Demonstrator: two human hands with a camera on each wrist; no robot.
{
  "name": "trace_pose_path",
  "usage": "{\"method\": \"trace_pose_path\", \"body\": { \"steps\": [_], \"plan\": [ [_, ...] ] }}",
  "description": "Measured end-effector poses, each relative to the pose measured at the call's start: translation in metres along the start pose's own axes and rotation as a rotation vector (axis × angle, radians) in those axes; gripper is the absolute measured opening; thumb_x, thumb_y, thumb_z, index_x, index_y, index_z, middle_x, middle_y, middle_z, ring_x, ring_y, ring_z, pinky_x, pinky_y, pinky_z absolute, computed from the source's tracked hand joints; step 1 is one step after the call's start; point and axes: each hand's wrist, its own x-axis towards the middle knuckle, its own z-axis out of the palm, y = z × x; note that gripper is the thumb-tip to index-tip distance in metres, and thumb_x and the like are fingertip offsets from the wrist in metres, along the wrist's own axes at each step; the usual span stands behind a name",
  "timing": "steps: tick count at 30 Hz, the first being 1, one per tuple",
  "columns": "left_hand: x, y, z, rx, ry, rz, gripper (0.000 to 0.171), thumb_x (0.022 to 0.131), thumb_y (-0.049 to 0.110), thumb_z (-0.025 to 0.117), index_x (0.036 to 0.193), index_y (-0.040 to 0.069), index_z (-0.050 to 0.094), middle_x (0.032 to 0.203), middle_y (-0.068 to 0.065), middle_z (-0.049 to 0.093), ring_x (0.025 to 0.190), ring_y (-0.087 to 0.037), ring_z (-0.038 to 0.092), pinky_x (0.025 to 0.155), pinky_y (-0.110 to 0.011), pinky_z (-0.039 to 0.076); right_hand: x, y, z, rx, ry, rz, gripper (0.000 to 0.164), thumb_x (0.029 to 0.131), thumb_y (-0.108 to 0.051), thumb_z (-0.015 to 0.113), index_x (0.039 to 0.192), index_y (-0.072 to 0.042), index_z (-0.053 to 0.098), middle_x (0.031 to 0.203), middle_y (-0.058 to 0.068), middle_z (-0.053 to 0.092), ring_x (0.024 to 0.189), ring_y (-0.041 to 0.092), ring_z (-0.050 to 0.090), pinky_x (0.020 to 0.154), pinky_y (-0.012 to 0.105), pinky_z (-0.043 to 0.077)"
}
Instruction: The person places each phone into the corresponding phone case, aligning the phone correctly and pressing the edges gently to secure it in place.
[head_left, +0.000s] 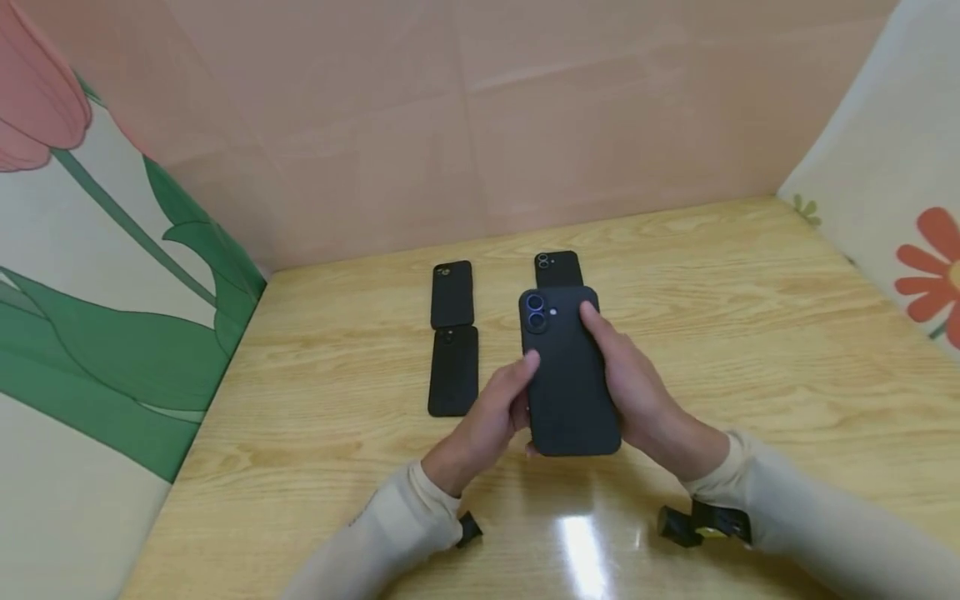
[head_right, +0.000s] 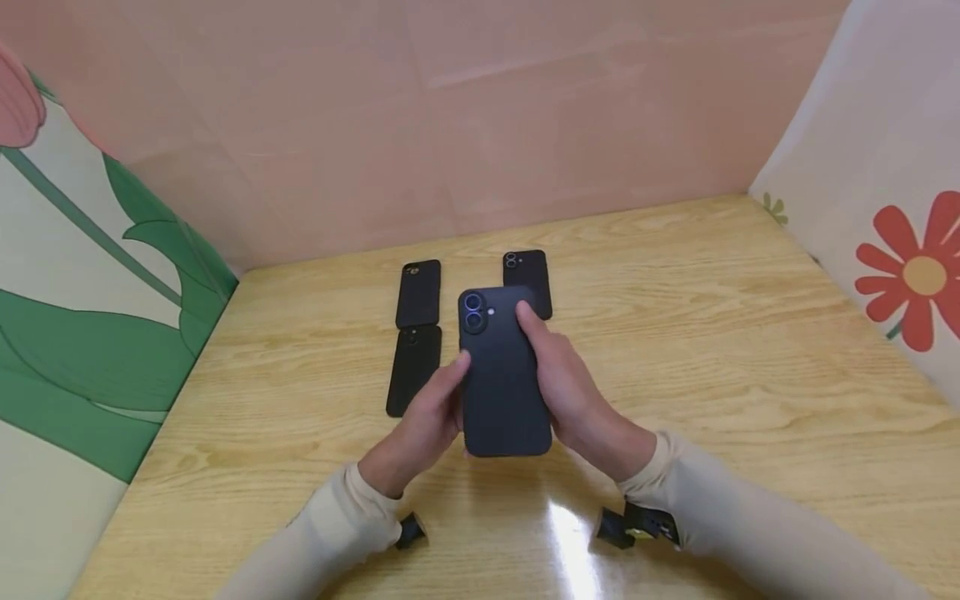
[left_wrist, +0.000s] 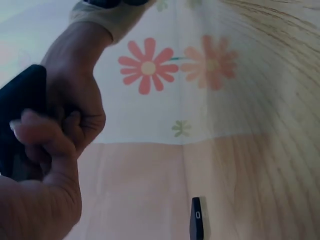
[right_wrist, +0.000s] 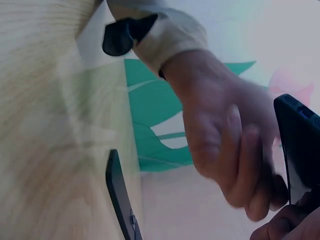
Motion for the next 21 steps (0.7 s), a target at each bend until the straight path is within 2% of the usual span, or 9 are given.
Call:
{"method": "trace_pose_path", "body": {
  "steps": [2,4,9,10,13,15,17,18,21],
  "plan": [
    [0.000,0.001,-0.001,-0.008,0.105,-0.002,0.068,0.106,0.052,0.025,0.127,-0.008,0.050,0.075,0.009,0.058,0.061,-0.004,0.056,0.055,-0.021,0.044,0.000,0.002,0.002,-0.043,0.002,0.030,0.053,0.100,-0.066,0.031,0.105,-0.023,0.062,0.094,-0.006,0.065,0.090,0.015,0.062,0.082,0.032,0.051],
    [0.000,0.003,-0.003,-0.006,0.180,-0.024,0.067,0.106,0.054,0.027,0.129,-0.003,0.053,0.075,0.012,0.061,0.065,-0.002,0.060,0.061,-0.020,0.050,0.001,0.003,0.004,-0.055,0.002,0.061,0.053,0.099,-0.068,0.031,0.104,-0.024,0.061,0.096,-0.006,0.064,0.093,0.015,0.060,0.083,0.031,0.050],
    [0.000,0.003,-0.005,-0.015,0.230,-0.072,0.064,0.105,0.055,0.031,0.134,0.004,0.054,0.072,0.010,0.065,0.066,-0.004,0.066,0.064,-0.022,0.056,0.001,0.003,0.006,-0.004,0.025,0.117,0.053,0.097,-0.069,0.036,0.110,-0.023,0.058,0.101,-0.008,0.061,0.098,0.012,0.057,0.085,0.028,0.048],
    [0.001,0.003,-0.006,-0.027,0.248,-0.076,0.061,0.105,0.055,0.032,0.131,0.005,0.055,0.068,0.009,0.062,0.062,-0.004,0.063,0.061,-0.021,0.054,0.001,0.003,0.006,0.003,0.021,0.128,0.054,0.097,-0.069,0.037,0.113,-0.022,0.057,0.101,-0.008,0.062,0.098,0.011,0.057,0.086,0.028,0.049],
    [0.005,0.002,-0.007,-0.085,0.360,-0.070,0.055,0.105,0.053,0.035,0.123,0.007,0.058,0.067,0.009,0.057,0.059,-0.003,0.056,0.058,-0.019,0.048,0.004,0.003,0.007,-0.082,-0.046,0.145,0.059,0.100,-0.063,0.039,0.128,-0.013,0.054,0.103,-0.006,0.065,0.095,0.009,0.062,0.083,0.029,0.051],
    [0.007,0.000,-0.009,-0.135,0.454,-0.076,0.052,0.105,0.050,0.036,0.122,0.007,0.059,0.076,0.008,0.061,0.067,-0.003,0.060,0.062,-0.019,0.049,0.005,0.004,0.007,-0.242,-0.116,0.112,0.061,0.102,-0.058,0.039,0.137,-0.009,0.048,0.106,0.001,0.067,0.094,0.012,0.064,0.080,0.030,0.053],
    [0.008,-0.001,-0.010,-0.182,0.536,-0.100,0.051,0.106,0.048,0.036,0.126,0.007,0.059,0.091,0.005,0.066,0.079,-0.003,0.065,0.069,-0.019,0.052,0.007,0.005,0.006,-0.512,-0.135,0.030,0.062,0.103,-0.057,0.036,0.135,-0.006,0.047,0.098,0.006,0.066,0.083,0.016,0.063,0.070,0.032,0.051],
    [0.009,-0.002,-0.011,-0.195,0.564,-0.124,0.051,0.106,0.048,0.036,0.126,0.007,0.059,0.096,0.004,0.067,0.082,-0.004,0.066,0.068,-0.019,0.053,0.008,0.005,0.005,-0.655,-0.118,-0.021,0.060,0.103,-0.057,0.036,0.133,-0.007,0.049,0.096,0.007,0.065,0.077,0.016,0.062,0.066,0.031,0.050],
    [0.011,-0.005,-0.014,-0.220,0.610,-0.209,0.047,0.106,0.048,0.035,0.120,0.010,0.059,0.086,0.004,0.066,0.066,-0.002,0.062,0.051,-0.015,0.044,0.008,0.007,0.001,-1.033,0.014,-0.212,0.058,0.103,-0.058,0.035,0.131,-0.010,0.049,0.103,0.007,0.062,0.076,0.018,0.057,0.062,0.031,0.045]
  ]
}}
